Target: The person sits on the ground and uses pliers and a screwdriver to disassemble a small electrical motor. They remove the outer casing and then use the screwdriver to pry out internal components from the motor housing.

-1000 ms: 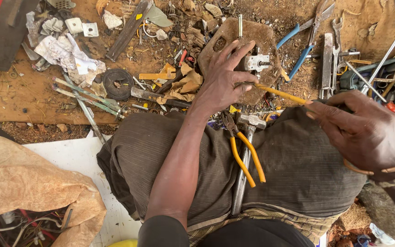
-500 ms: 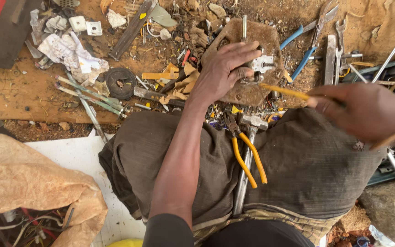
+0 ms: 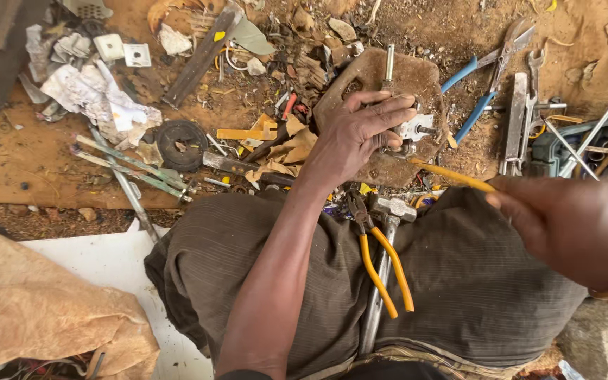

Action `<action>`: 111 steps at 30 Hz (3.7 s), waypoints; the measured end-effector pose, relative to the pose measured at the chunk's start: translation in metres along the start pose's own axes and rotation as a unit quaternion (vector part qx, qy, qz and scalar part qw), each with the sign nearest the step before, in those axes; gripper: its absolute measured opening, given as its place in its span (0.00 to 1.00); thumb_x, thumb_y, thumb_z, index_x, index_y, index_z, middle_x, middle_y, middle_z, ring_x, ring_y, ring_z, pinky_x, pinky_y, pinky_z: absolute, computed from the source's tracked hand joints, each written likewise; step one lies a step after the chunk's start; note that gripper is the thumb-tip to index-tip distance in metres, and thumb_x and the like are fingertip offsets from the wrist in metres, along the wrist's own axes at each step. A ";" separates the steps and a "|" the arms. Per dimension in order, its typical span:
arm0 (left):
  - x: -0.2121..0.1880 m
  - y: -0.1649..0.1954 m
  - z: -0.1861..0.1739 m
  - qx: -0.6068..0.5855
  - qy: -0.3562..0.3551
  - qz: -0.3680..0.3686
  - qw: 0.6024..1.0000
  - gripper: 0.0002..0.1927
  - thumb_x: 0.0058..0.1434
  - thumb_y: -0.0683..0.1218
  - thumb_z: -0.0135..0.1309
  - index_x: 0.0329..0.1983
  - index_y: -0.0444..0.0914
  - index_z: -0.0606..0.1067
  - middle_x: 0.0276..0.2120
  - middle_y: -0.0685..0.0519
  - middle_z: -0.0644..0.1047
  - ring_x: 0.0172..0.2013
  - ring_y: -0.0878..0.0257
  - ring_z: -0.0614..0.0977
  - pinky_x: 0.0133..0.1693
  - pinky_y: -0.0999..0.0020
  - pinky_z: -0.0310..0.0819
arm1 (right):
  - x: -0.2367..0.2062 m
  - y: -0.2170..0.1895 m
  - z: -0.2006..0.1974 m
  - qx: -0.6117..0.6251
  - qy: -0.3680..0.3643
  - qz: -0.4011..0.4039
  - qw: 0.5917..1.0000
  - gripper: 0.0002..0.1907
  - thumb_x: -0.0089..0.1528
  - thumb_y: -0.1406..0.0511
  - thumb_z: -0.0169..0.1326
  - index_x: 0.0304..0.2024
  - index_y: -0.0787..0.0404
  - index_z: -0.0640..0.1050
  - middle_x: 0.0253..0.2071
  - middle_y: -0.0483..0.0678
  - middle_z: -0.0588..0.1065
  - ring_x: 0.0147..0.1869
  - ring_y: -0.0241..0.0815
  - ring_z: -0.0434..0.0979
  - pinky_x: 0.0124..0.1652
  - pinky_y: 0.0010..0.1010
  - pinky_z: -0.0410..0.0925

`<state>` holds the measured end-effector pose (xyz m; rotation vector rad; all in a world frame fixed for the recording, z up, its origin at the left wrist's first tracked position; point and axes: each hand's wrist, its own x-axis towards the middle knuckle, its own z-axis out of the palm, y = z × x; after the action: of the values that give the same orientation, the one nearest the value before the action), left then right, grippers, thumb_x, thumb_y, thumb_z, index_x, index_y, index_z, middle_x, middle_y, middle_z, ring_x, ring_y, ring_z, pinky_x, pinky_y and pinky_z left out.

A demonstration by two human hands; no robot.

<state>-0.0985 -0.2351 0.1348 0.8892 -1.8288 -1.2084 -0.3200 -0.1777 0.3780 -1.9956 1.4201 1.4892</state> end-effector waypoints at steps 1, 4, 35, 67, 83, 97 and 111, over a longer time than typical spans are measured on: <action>0.000 0.002 0.000 0.002 -0.005 -0.006 1.000 0.28 0.63 0.36 0.58 0.62 0.56 0.76 0.65 0.68 0.73 0.67 0.60 0.70 0.67 0.67 0.74 | 0.000 -0.005 -0.004 -0.085 -0.003 -0.054 0.995 0.28 0.66 0.51 0.45 0.68 0.47 0.66 0.37 0.47 0.76 0.25 0.36 0.76 0.22 0.26 0.72; -0.003 0.017 -0.004 0.055 0.011 0.004 0.998 0.27 0.62 0.39 0.61 0.61 0.58 0.76 0.63 0.70 0.74 0.66 0.61 0.72 0.67 0.64 0.70 | 0.001 -0.046 -0.025 -0.144 0.050 -0.083 0.985 0.28 0.66 0.59 0.46 0.68 0.55 0.63 0.42 0.51 0.75 0.29 0.40 0.78 0.22 0.28 0.74; -0.022 0.054 -0.013 0.110 -0.103 -0.024 0.988 0.16 0.53 0.44 0.67 0.42 0.60 0.85 0.75 0.68 0.49 0.75 0.55 0.49 0.75 0.40 0.39 | -0.030 -0.015 0.027 0.212 0.201 0.060 0.954 0.21 0.67 0.47 0.50 0.53 0.46 0.83 0.14 0.43 0.75 0.09 0.35 0.70 0.13 0.30 0.62; -0.025 0.042 -0.007 0.132 -0.053 0.008 0.990 0.19 0.57 0.38 0.63 0.40 0.61 0.85 0.74 0.69 0.52 0.74 0.57 0.56 0.74 0.46 0.45 | -0.010 0.007 0.043 0.257 0.056 0.057 0.963 0.23 0.69 0.50 0.48 0.65 0.40 0.76 0.15 0.45 0.71 0.16 0.37 0.71 0.18 0.36 0.69; -0.008 0.038 -0.016 0.059 -0.049 0.006 0.997 0.21 0.74 0.62 0.42 0.55 0.53 0.82 0.71 0.62 0.67 0.71 0.53 0.65 0.71 0.41 0.56 | -0.021 -0.017 -0.018 0.185 -0.009 0.132 0.974 0.21 0.70 0.51 0.47 0.64 0.43 0.77 0.23 0.40 0.75 0.16 0.32 0.71 0.21 0.28 0.69; 0.063 0.007 0.022 0.062 -0.053 0.078 0.994 0.36 0.69 0.75 0.26 0.14 0.50 0.60 0.13 0.66 0.58 0.15 0.70 0.56 0.20 0.67 0.59 | -0.001 -0.007 -0.012 0.399 -0.084 0.217 0.887 0.15 0.72 0.53 0.51 0.56 0.46 0.83 0.16 0.57 0.72 0.16 0.43 0.62 0.22 0.37 0.59; 0.058 0.022 0.023 0.009 -0.065 0.017 0.998 0.37 0.67 0.75 0.23 0.16 0.48 0.63 0.13 0.63 0.58 0.14 0.69 0.56 0.16 0.63 0.53 | 0.012 0.037 0.040 -0.200 0.043 -0.203 0.958 0.39 0.63 0.48 0.48 0.73 0.55 0.62 0.38 0.47 0.76 0.23 0.36 0.70 0.23 0.31 0.71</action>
<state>-0.1492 -0.2687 0.1618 0.8022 -1.9538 -1.2559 -0.3728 -0.1743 0.3622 -2.4254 0.6974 1.6001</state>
